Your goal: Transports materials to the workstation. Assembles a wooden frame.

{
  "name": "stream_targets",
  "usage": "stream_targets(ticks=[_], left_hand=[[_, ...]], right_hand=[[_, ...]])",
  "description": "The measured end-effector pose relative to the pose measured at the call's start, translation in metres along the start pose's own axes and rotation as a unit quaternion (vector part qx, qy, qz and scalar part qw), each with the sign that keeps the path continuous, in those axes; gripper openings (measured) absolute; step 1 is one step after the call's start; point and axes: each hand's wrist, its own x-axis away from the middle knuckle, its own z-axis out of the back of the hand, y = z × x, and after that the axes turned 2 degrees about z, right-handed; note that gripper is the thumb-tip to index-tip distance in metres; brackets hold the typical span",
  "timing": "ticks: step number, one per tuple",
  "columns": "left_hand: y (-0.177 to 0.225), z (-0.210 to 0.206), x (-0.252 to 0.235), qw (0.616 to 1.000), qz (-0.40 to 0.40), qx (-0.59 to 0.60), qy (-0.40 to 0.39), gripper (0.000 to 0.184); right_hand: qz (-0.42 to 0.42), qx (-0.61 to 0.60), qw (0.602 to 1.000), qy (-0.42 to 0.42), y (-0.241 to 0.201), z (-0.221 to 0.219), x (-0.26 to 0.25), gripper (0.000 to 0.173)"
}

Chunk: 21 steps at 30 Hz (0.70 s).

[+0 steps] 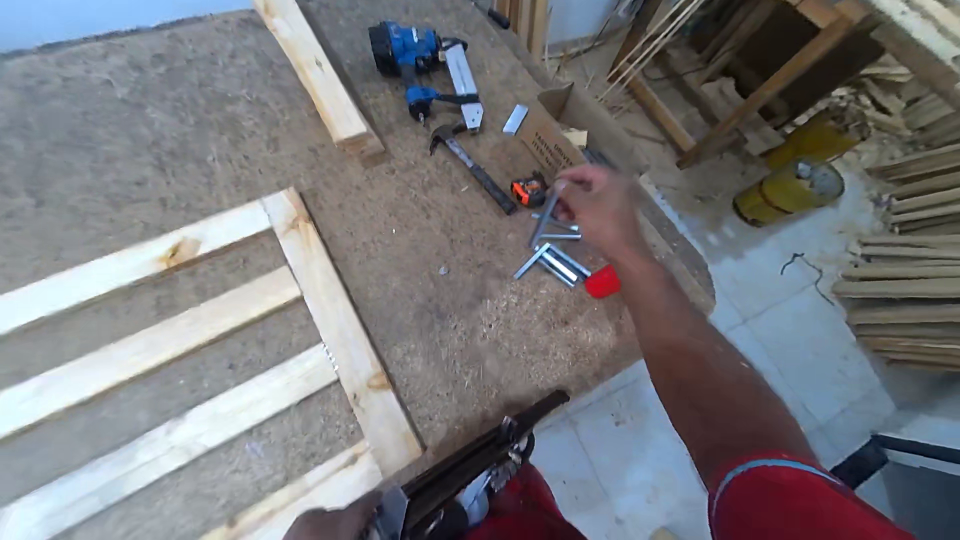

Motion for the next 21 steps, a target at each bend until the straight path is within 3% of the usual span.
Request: stream_targets(ticks=[3,9,14,17,19,21], left_hand=[[0.007,0.000,0.013,0.998,-0.048,-0.042,0.009,0.046],[0.018,-0.009,0.017,0.989,-0.122,-0.085,0.024,0.040],[0.024,-0.015,0.018,0.978,-0.172,-0.118,0.025,0.039],[0.022,-0.016,0.020,0.975,-0.185,-0.122,0.022,0.039],[0.022,-0.016,0.022,0.975,-0.186,-0.122,0.021,0.039],[0.021,-0.015,0.024,0.975,-0.189,-0.116,0.017,0.039]], right_hand=[[-0.034,-0.085,0.994,0.065,-0.030,-0.001,0.085,0.025],[-0.125,-0.078,0.985,0.090,-0.051,-0.032,0.256,0.012],[-0.148,-0.091,0.972,0.160,-0.056,-0.031,0.302,0.006],[-0.147,-0.059,0.979,0.131,-0.064,-0.026,0.323,0.002],[-0.110,-0.025,0.992,0.062,-0.070,-0.028,0.344,0.014],[-0.047,-0.004,0.999,-0.005,-0.064,-0.023,0.356,0.038]])
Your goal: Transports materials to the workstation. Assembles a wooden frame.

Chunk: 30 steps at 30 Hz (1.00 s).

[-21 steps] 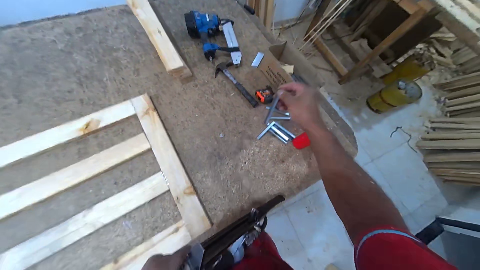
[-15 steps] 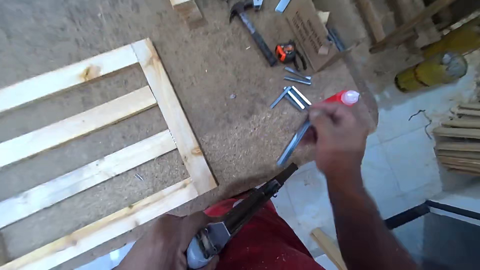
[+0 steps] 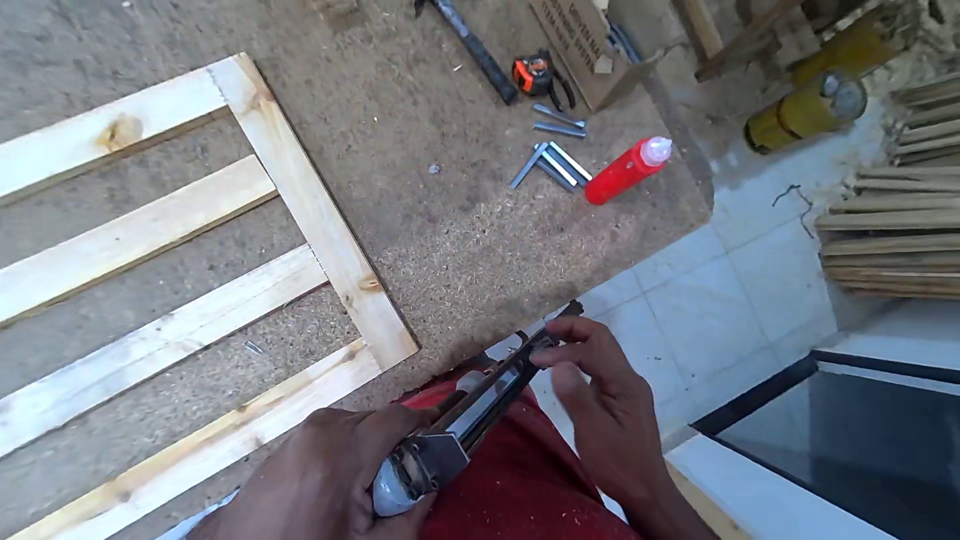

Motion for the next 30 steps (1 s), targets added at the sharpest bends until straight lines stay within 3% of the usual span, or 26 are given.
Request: stream_targets(ticks=[2,4,5,7,9,11,12,13,15,17,19,21,23,25,27,28,30], left_hand=[[-0.002,0.001,0.005,1.000,-0.007,0.009,0.003,0.040],[-0.004,0.000,0.010,1.000,-0.014,0.013,0.007,0.040],[-0.006,0.000,0.011,1.000,-0.019,0.015,0.009,0.040],[-0.008,-0.003,0.014,0.999,-0.028,0.017,0.012,0.040],[-0.012,-0.007,0.012,0.999,-0.031,0.026,0.023,0.041],[-0.019,-0.010,0.014,0.998,-0.012,0.040,0.040,0.040],[-0.023,-0.006,0.018,0.998,0.003,0.056,0.038,0.040],[-0.026,-0.002,0.021,0.996,0.030,0.077,0.037,0.042],[-0.033,0.002,0.017,0.975,0.143,0.166,0.028,0.045],[-0.045,-0.004,0.006,0.899,0.290,0.329,0.025,0.045],[-0.064,-0.017,-0.006,0.778,0.359,0.510,0.076,0.039],[-0.078,-0.026,-0.011,0.677,0.392,0.612,0.114,0.033],[-0.103,-0.028,-0.011,0.625,0.395,0.663,0.120,0.032],[-0.132,-0.024,-0.004,0.597,0.388,0.695,0.096,0.035],[-0.162,-0.016,0.010,0.624,0.384,0.679,0.044,0.049],[-0.177,-0.009,0.018,0.668,0.381,0.639,0.023,0.056],[-0.212,0.011,0.035,0.806,0.378,0.454,0.048,0.055]], right_hand=[[0.029,0.066,0.996,0.049,0.033,0.014,-0.012,0.050],[-0.039,0.075,0.992,0.093,0.096,0.030,-0.041,0.056],[-0.122,0.010,0.988,0.090,0.130,0.032,-0.057,0.058],[-0.250,-0.166,0.954,0.004,0.173,0.022,-0.071,0.073],[-0.235,-0.359,0.894,-0.131,0.151,-0.003,-0.067,0.096],[-0.173,-0.482,0.828,-0.226,0.094,-0.034,-0.052,0.106],[-0.131,-0.479,0.836,-0.233,0.075,-0.040,-0.046,0.102],[-0.073,-0.421,0.876,-0.223,0.068,-0.039,-0.044,0.095],[0.091,-0.135,0.971,-0.173,0.065,-0.030,-0.047,0.079],[0.220,0.093,0.958,-0.156,0.042,-0.032,-0.048,0.083],[0.276,0.174,0.909,-0.259,0.014,-0.065,-0.040,0.081],[0.264,0.241,0.871,-0.338,0.014,-0.109,-0.032,0.089],[0.206,0.258,0.873,-0.360,0.019,-0.142,-0.047,0.086],[0.105,0.274,0.848,-0.442,0.012,-0.168,-0.068,0.083],[0.023,0.285,0.823,-0.490,-0.002,-0.191,-0.081,0.080],[-0.011,0.281,0.829,-0.483,-0.010,-0.201,-0.083,0.075],[-0.090,0.250,0.865,-0.426,-0.024,-0.225,-0.089,0.057]])
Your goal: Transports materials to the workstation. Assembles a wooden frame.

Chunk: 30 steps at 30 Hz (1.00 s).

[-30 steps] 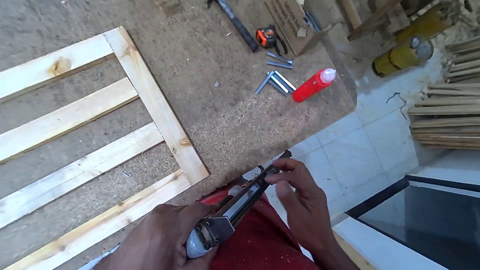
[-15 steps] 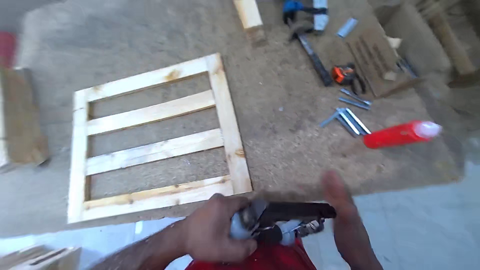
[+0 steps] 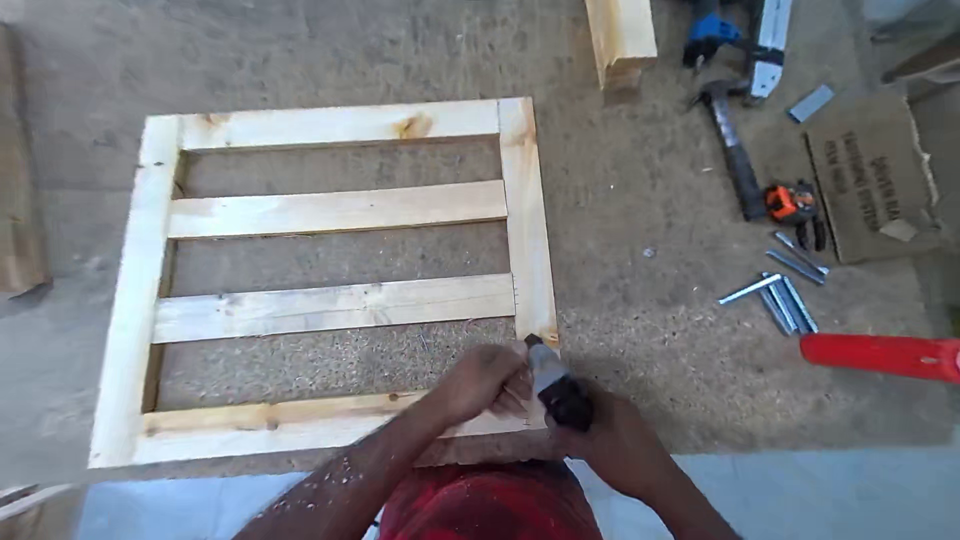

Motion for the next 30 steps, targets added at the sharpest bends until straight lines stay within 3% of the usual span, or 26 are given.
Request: stream_targets(ticks=[1,4,7,10,12,17,30], left_hand=[[-0.005,0.026,-0.005,0.990,-0.043,-0.108,0.074,0.048],[-0.025,0.107,-0.023,0.905,-0.132,-0.297,0.274,0.038],[-0.060,0.181,-0.054,0.817,-0.201,-0.395,0.368,0.039],[-0.087,0.211,-0.073,0.770,-0.220,-0.453,0.392,0.040],[-0.087,0.209,-0.076,0.761,-0.221,-0.475,0.384,0.041],[-0.083,0.210,-0.077,0.780,-0.207,-0.474,0.353,0.047],[-0.083,0.211,-0.077,0.777,-0.226,-0.465,0.359,0.043]], right_hand=[[-0.031,-0.050,0.998,0.027,-0.009,-0.001,-0.009,0.052],[-0.077,-0.229,0.967,0.080,-0.017,-0.011,-0.035,0.040],[-0.085,-0.309,0.942,0.104,-0.025,-0.021,-0.054,0.033],[-0.109,-0.274,0.950,0.102,-0.034,-0.026,-0.066,0.033],[-0.119,-0.264,0.952,0.098,-0.038,-0.030,-0.071,0.032],[-0.138,-0.293,0.940,0.104,-0.044,-0.039,-0.077,0.031],[-0.148,-0.293,0.937,0.120,-0.050,-0.050,-0.068,0.035]])
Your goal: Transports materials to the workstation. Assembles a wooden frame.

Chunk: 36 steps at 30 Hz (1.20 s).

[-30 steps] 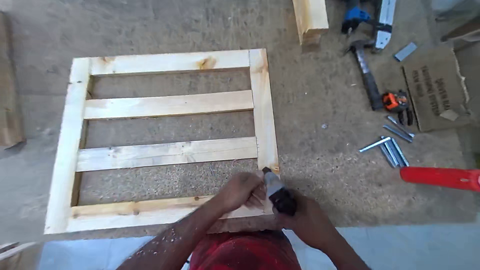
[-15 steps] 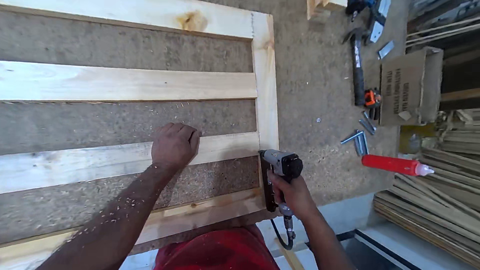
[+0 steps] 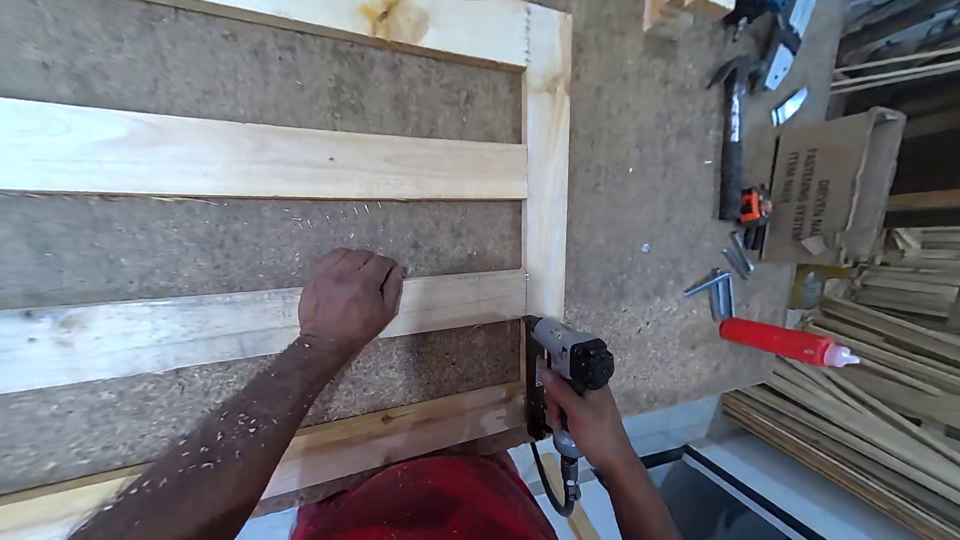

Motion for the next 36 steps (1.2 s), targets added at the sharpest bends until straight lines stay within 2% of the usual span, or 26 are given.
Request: stream_targets(ticks=[7,16,19,22,24,25,27,28,30,32,36], left_hand=[[0.000,0.000,-0.001,1.000,0.001,-0.007,0.002,0.044],[0.001,0.001,-0.004,1.000,0.008,-0.011,-0.002,0.043],[0.000,0.003,-0.002,0.999,-0.006,0.029,0.013,0.040],[-0.008,0.017,-0.025,0.991,-0.059,0.092,0.071,0.036],[-0.013,0.039,-0.058,0.993,-0.053,0.074,0.071,0.046],[-0.017,0.046,-0.077,0.997,-0.039,0.049,0.052,0.059],[-0.026,0.050,-0.114,0.999,-0.016,-0.024,-0.017,0.098],[-0.031,0.048,-0.129,0.997,-0.017,-0.060,-0.050,0.110],[-0.040,0.040,-0.141,0.990,-0.036,-0.112,-0.078,0.113],[-0.048,0.036,-0.144,0.986,-0.073,-0.127,-0.075,0.106],[-0.057,0.035,-0.149,0.979,-0.132,-0.133,-0.078,0.100]], right_hand=[[0.015,0.000,1.000,0.003,0.006,0.002,-0.003,0.037],[-0.015,0.008,1.000,0.000,-0.003,0.000,-0.005,0.036],[-0.040,0.021,0.999,-0.027,-0.033,0.012,-0.004,0.044],[-0.022,0.001,0.999,-0.039,-0.095,0.028,-0.014,0.046],[0.000,-0.020,0.999,-0.040,-0.136,0.036,-0.031,0.042],[0.011,-0.025,0.999,-0.042,-0.155,0.036,-0.043,0.042],[0.019,-0.024,0.999,-0.044,-0.187,0.032,-0.073,0.046],[0.007,-0.025,0.998,-0.055,-0.199,0.030,-0.090,0.049],[-0.031,-0.026,0.996,-0.080,-0.209,0.025,-0.119,0.056],[-0.050,-0.022,0.995,-0.080,-0.207,0.019,-0.135,0.058],[-0.040,-0.019,0.996,-0.075,-0.203,0.017,-0.134,0.059]])
